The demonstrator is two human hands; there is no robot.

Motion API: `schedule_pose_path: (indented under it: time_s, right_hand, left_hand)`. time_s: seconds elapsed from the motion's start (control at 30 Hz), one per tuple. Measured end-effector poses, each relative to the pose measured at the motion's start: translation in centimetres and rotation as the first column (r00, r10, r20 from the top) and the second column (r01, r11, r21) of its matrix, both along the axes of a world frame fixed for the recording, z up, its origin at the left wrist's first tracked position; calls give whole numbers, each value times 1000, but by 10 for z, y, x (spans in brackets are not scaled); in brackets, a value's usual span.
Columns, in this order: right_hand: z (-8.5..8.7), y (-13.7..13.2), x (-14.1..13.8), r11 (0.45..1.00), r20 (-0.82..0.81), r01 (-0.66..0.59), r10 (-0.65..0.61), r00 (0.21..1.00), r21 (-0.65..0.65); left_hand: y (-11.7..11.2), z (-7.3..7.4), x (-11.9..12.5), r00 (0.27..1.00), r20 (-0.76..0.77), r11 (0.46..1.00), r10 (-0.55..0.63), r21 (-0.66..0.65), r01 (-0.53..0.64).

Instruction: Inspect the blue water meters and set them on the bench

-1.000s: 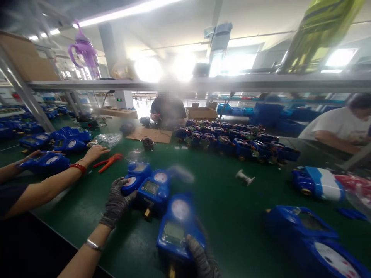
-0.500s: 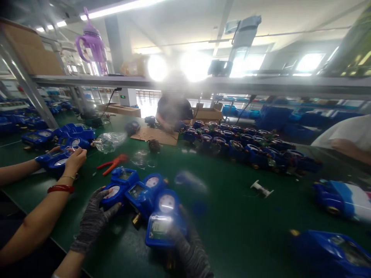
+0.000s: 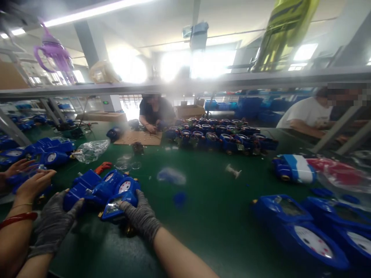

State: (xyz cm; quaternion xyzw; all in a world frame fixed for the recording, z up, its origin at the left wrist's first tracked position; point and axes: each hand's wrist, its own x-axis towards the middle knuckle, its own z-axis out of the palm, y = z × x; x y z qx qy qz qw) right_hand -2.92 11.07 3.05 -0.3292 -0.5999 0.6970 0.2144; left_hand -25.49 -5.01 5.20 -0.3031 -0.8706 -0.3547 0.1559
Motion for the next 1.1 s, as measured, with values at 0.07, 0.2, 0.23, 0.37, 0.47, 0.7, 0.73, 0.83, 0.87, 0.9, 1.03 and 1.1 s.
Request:
schedule_pose_path:
  time_s: [0.07, 0.2, 0.23, 0.37, 0.47, 0.7, 0.73, 0.83, 0.87, 0.9, 1.03, 1.1]
  right_hand:
    - [0, 2, 8, 999, 32, -35, 34, 999, 15]
    - [-8, 7, 17, 998, 48, -51, 49, 998, 48]
    - [-12, 8, 19, 997, 37, -44, 42, 998, 56]
    - [-19, 24, 24, 984, 12, -89, 89, 996, 153]
    - [-11, 49, 19, 863, 201, -89, -14, 980, 497]
    - [-2, 107, -41, 660, 442, -256, -129, 888, 706]
    - [-5, 112, -49, 664, 469, -280, -120, 875, 693]
    - [-15, 119, -63, 696, 512, -302, -109, 852, 651]
    - [-18, 121, -63, 713, 510, -290, -109, 853, 638]
    - [-19, 123, -61, 733, 498, -268, -111, 860, 625]
    - [-14, 134, -21, 824, 348, -88, -138, 927, 560]
    - [-7, 136, 16, 856, 264, 6, -166, 950, 517]
  left_hand:
    - [9, 4, 39, 983, -167, 984, -75, 145, 100]
    - [32, -11, 102, 899, 92, 869, -428, 315, 382]
    - [36, -17, 111, 872, 149, 852, -466, 340, 397]
    - [43, -35, 129, 847, 250, 841, -469, 420, 342]
    - [42, -37, 136, 858, 352, 865, -374, 467, 185]
    - [52, -39, 125, 672, 687, 890, -275, 446, -92]
    - [55, -41, 120, 638, 713, 885, -292, 454, -102]
    - [66, -46, 110, 528, 766, 857, -366, 499, -130]
    - [70, -45, 109, 486, 779, 845, -396, 516, -139]
    - [74, -43, 109, 438, 792, 836, -425, 529, -146]
    - [82, -21, 117, 224, 861, 863, -457, 490, -121]
    - [82, -9, 122, 155, 884, 885, -441, 457, -89]
